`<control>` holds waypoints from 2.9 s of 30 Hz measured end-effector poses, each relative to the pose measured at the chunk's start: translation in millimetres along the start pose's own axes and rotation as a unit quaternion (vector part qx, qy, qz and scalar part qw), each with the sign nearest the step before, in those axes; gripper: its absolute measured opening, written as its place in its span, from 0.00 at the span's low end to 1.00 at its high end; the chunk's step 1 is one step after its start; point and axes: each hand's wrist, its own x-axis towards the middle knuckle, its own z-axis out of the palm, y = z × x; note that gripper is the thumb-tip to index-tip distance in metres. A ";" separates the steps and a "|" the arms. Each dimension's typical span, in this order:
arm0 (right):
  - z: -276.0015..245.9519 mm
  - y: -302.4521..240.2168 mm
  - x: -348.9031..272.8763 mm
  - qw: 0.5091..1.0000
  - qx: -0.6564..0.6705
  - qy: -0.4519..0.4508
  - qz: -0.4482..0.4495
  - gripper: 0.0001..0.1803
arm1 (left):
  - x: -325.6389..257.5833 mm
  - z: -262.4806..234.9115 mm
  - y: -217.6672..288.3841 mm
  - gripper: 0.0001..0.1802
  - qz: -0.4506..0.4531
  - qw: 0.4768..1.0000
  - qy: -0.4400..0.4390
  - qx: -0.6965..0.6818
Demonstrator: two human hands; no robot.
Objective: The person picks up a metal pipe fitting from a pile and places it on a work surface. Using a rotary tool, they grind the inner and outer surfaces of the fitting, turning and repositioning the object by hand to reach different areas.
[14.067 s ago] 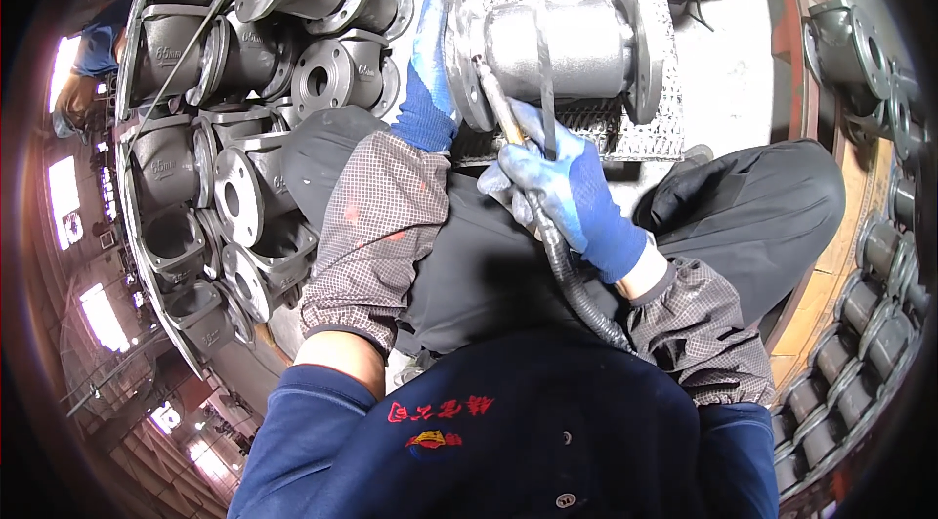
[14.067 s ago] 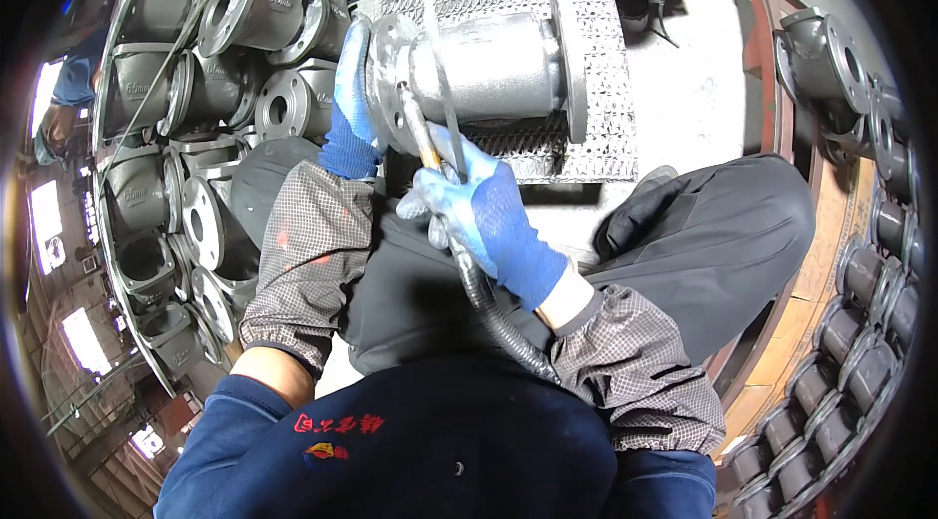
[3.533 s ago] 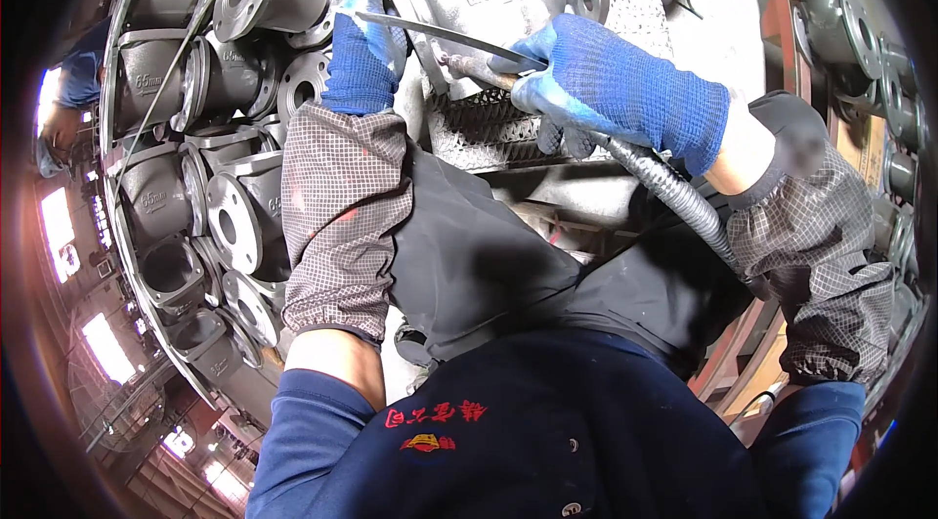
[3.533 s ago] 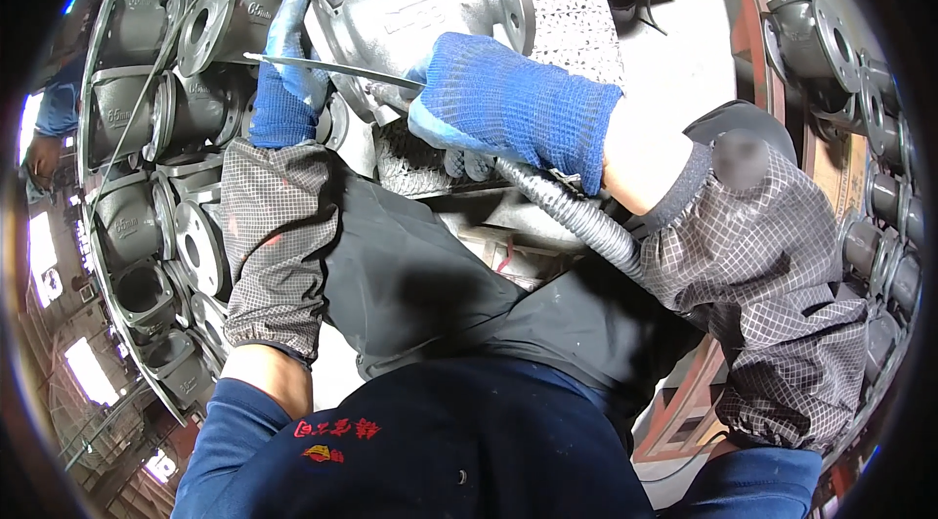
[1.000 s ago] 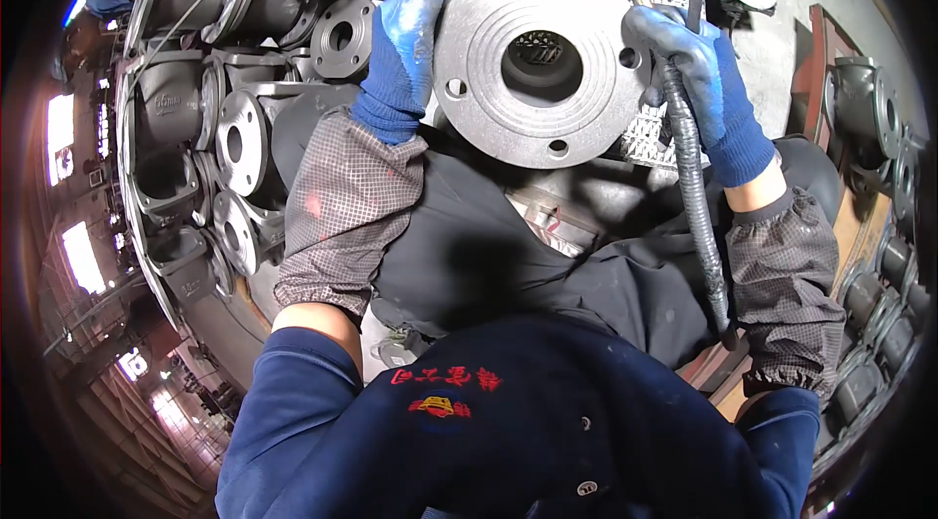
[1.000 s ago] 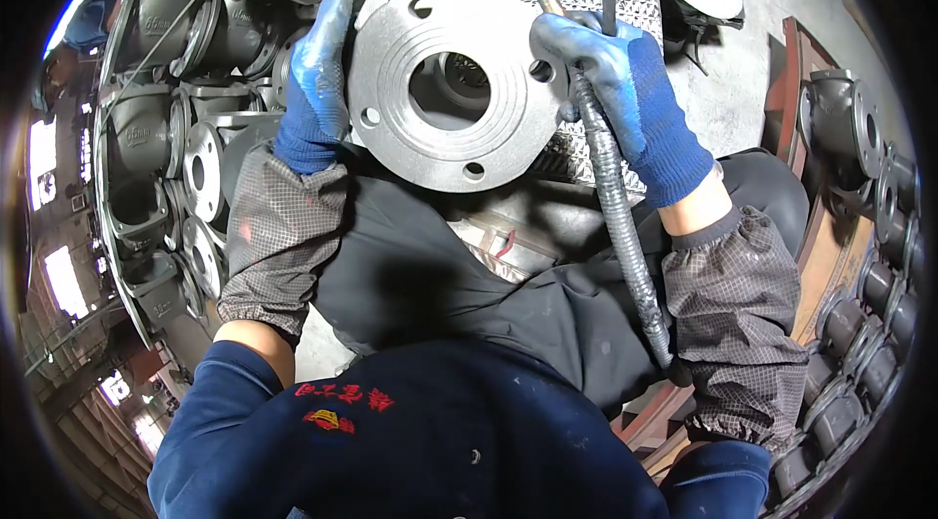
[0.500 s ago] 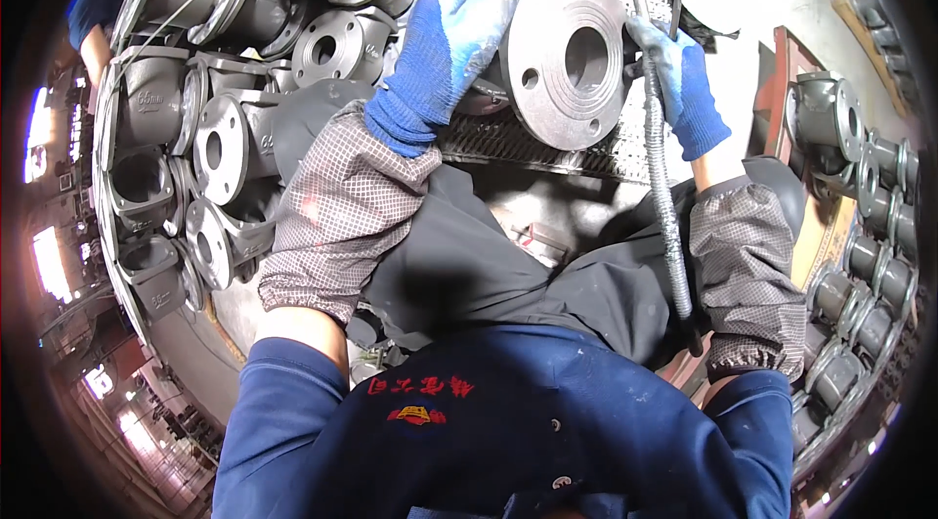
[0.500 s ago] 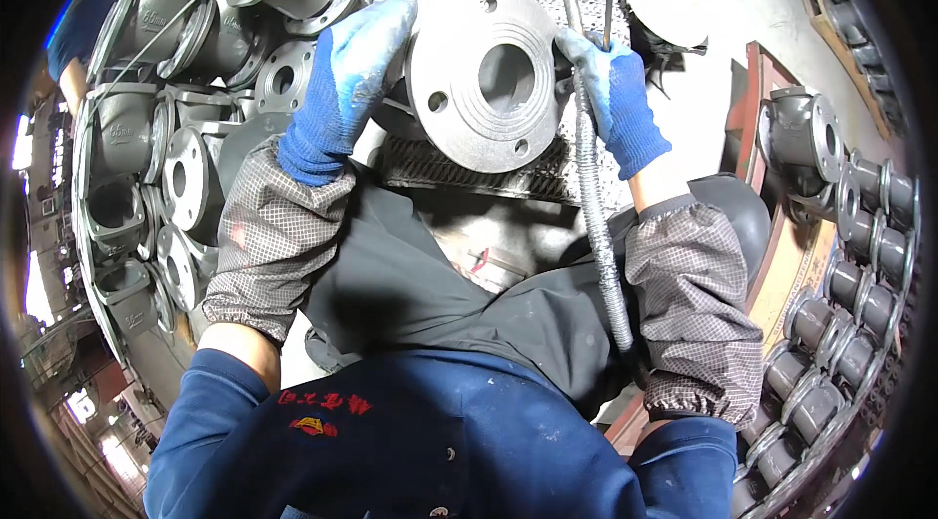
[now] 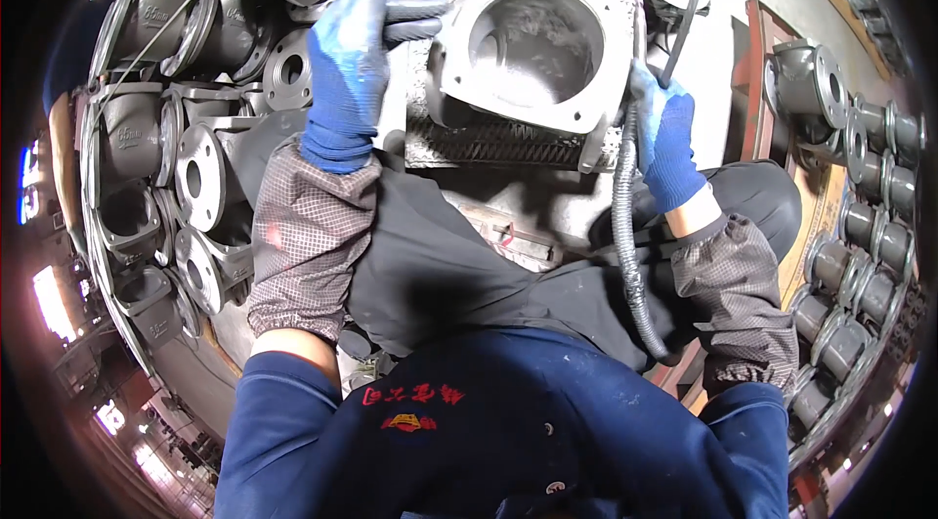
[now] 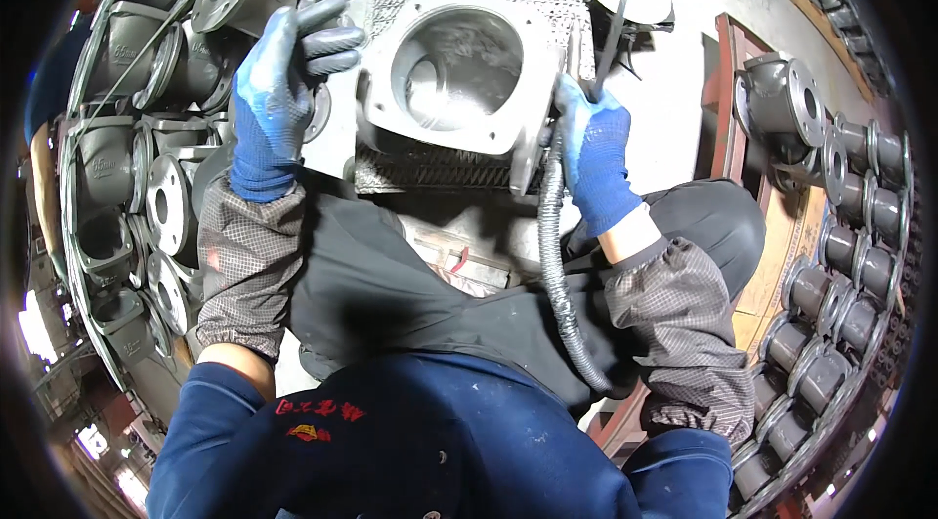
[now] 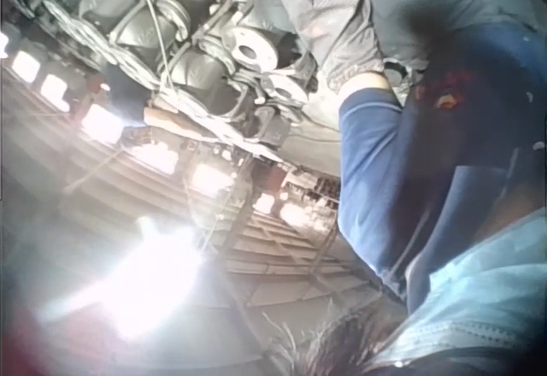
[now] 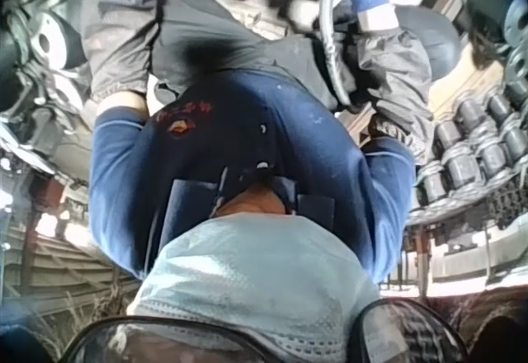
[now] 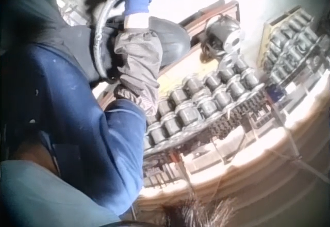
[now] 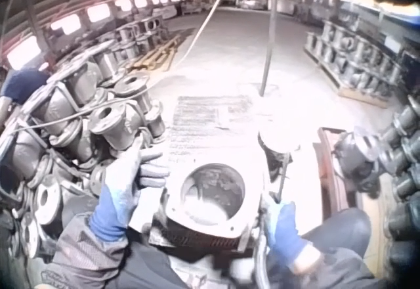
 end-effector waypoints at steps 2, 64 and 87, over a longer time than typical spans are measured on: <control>-23.6 38.5 20.3 0.999 -0.043 0.015 -0.010 0.16 | 1.1 -11.7 -17.8 0.27 -0.081 0.997 -0.002 -0.005; 93.0 -85.8 101.6 0.699 -0.505 -0.506 -0.003 0.17 | -29.9 -1.6 -95.7 0.18 0.103 0.937 -0.086 0.322; 87.3 -77.4 112.5 0.731 -0.469 -0.494 -0.037 0.14 | -29.5 -2.9 -93.0 0.29 0.038 0.934 -0.118 0.334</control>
